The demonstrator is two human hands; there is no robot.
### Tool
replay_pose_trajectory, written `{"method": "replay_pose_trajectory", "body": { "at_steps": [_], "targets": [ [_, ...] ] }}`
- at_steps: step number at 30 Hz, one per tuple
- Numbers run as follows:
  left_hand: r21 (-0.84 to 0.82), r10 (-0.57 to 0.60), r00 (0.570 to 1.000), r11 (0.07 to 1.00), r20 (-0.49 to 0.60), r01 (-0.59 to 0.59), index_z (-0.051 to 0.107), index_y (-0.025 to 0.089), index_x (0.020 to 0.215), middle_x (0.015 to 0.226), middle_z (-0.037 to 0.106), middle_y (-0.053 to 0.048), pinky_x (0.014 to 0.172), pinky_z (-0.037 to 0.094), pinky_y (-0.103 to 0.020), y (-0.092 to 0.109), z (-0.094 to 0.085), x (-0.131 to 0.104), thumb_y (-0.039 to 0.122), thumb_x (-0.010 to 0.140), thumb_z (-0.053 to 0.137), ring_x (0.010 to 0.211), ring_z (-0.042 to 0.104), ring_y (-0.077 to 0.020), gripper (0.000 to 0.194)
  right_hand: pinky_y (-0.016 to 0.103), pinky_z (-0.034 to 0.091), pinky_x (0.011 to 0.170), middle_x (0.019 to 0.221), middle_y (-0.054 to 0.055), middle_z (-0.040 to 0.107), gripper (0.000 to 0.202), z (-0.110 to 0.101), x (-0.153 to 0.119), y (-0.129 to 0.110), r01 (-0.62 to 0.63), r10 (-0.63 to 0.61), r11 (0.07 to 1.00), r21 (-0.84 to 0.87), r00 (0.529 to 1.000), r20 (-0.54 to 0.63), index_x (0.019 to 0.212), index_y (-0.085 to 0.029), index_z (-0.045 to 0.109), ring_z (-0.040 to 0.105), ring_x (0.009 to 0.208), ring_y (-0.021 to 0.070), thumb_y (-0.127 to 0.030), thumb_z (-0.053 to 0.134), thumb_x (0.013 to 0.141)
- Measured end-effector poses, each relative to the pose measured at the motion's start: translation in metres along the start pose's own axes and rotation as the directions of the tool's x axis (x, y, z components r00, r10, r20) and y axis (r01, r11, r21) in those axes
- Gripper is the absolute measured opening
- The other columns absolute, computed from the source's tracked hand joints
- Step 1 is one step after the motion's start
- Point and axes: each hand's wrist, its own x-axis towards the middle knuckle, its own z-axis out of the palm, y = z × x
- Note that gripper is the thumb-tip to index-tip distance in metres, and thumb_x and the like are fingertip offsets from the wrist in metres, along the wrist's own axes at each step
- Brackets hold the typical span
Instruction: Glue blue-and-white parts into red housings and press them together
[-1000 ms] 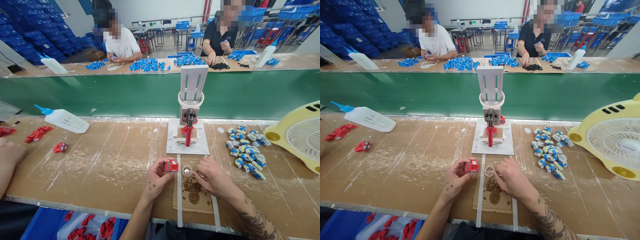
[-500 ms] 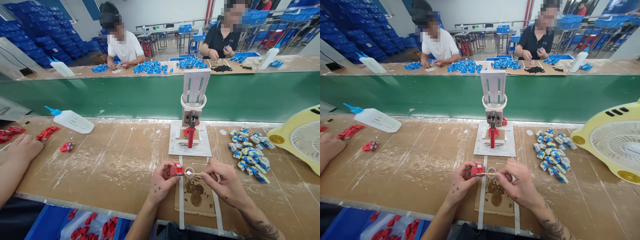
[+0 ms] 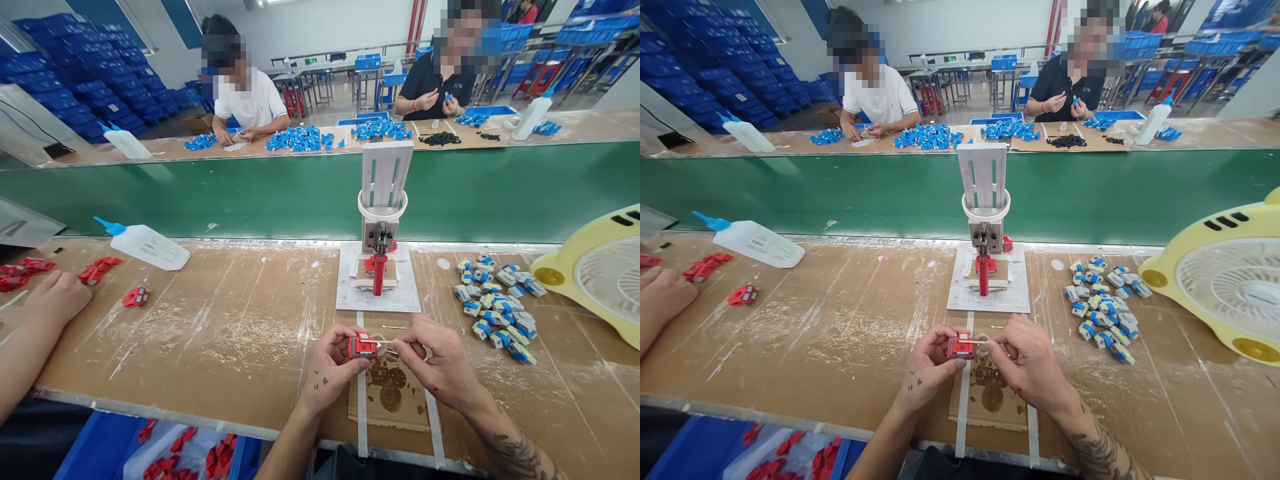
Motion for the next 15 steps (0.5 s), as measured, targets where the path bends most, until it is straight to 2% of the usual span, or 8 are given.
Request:
{"method": "replay_pose_trajectory", "body": {
  "at_steps": [3,9,12,15],
  "targets": [
    [0.010,0.006,1.000,1.000,-0.018,-0.006,0.066,0.021,0.086,0.102,0.078,-0.006,0.081,0.060,-0.033,0.000,0.000,0.001,0.023,0.063,0.091,0.088,0.076,-0.0230,0.034,0.025,0.035,0.052,0.053,-0.004,0.046,0.033,-0.001,-0.002,-0.001,0.039,-0.040,0.997,-0.066,0.999,-0.012,0.065,-0.021,0.058,0.045,0.051,0.0127,-0.019,0.053,0.097],
    [0.064,0.020,0.998,0.998,-0.059,-0.016,0.065,0.021,0.085,0.099,0.077,-0.005,0.080,0.060,-0.032,0.002,-0.004,0.002,0.017,0.063,0.087,0.085,0.075,-0.0207,0.031,0.027,0.036,0.054,0.055,-0.003,0.050,0.032,-0.008,-0.005,0.002,0.066,-0.062,0.992,-0.105,0.997,0.041,0.068,-0.021,0.060,0.047,0.053,0.0142,-0.019,0.050,0.099],
    [0.117,0.039,0.995,0.993,-0.095,-0.027,0.065,0.021,0.085,0.100,0.077,-0.006,0.081,0.060,-0.032,0.002,-0.007,0.003,0.017,0.064,0.085,0.087,0.075,-0.0215,0.029,0.027,0.038,0.058,0.058,-0.001,0.053,0.034,-0.005,-0.006,0.007,0.074,-0.050,0.983,-0.167,0.989,0.141,0.067,-0.020,0.060,0.050,0.057,0.0154,-0.021,0.049,0.100],
    [0.147,0.070,0.986,0.988,-0.151,-0.048,0.066,0.021,0.086,0.102,0.078,-0.007,0.081,0.061,-0.031,-0.001,-0.013,0.004,0.020,0.065,0.084,0.088,0.076,-0.0216,0.028,0.029,0.040,0.066,0.063,0.002,0.059,0.034,0.007,-0.007,0.010,0.039,0.041,0.960,-0.276,0.959,0.280,0.067,-0.020,0.060,0.055,0.065,0.0180,-0.024,0.052,0.100]
  ]
}}
